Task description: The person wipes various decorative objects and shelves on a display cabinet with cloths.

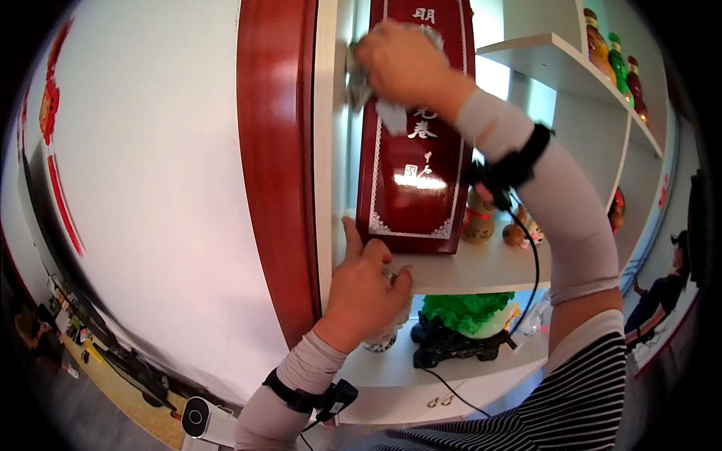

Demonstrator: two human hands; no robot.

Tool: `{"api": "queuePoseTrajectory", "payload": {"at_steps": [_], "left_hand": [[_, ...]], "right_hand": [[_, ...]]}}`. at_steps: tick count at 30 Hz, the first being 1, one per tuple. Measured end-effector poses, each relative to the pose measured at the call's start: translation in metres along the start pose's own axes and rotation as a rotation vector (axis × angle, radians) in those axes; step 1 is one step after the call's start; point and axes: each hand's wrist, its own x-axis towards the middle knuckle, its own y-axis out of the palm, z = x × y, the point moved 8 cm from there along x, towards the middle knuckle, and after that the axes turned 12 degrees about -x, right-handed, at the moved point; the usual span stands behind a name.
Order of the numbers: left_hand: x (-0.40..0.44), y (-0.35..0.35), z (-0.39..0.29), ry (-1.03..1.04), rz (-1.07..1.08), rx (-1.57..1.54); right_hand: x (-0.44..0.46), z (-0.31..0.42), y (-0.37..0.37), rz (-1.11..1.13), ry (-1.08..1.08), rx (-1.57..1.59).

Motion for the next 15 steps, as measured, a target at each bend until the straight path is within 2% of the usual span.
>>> {"api": "queuePoseTrajectory", "payload": {"at_steps": [3,4,6,10,12,15], "left_hand": [[-0.003,-0.002,-0.005,0.033,-0.023,0.017],[-0.005,-0.002,-0.005,0.040,-0.028,0.021],[-0.009,-0.004,-0.008,0.081,-0.044,0.022],[-0.020,-0.009,-0.010,0.220,-0.100,0.018],[-0.024,-0.011,-0.006,0.239,-0.104,0.019],[-0.033,-0.012,-0.002,0.224,-0.102,-0.010]], "right_hand": [[-0.053,0.058,-0.019,0.122,-0.261,0.136],[-0.069,0.075,-0.028,0.105,-0.300,0.179],[-0.095,0.105,-0.039,0.222,-0.403,0.296],[-0.139,0.139,-0.050,0.213,-0.432,0.392],[-0.149,0.146,-0.064,0.172,-0.450,0.453],[-0.162,0.152,-0.070,0.229,-0.488,0.414]]}}
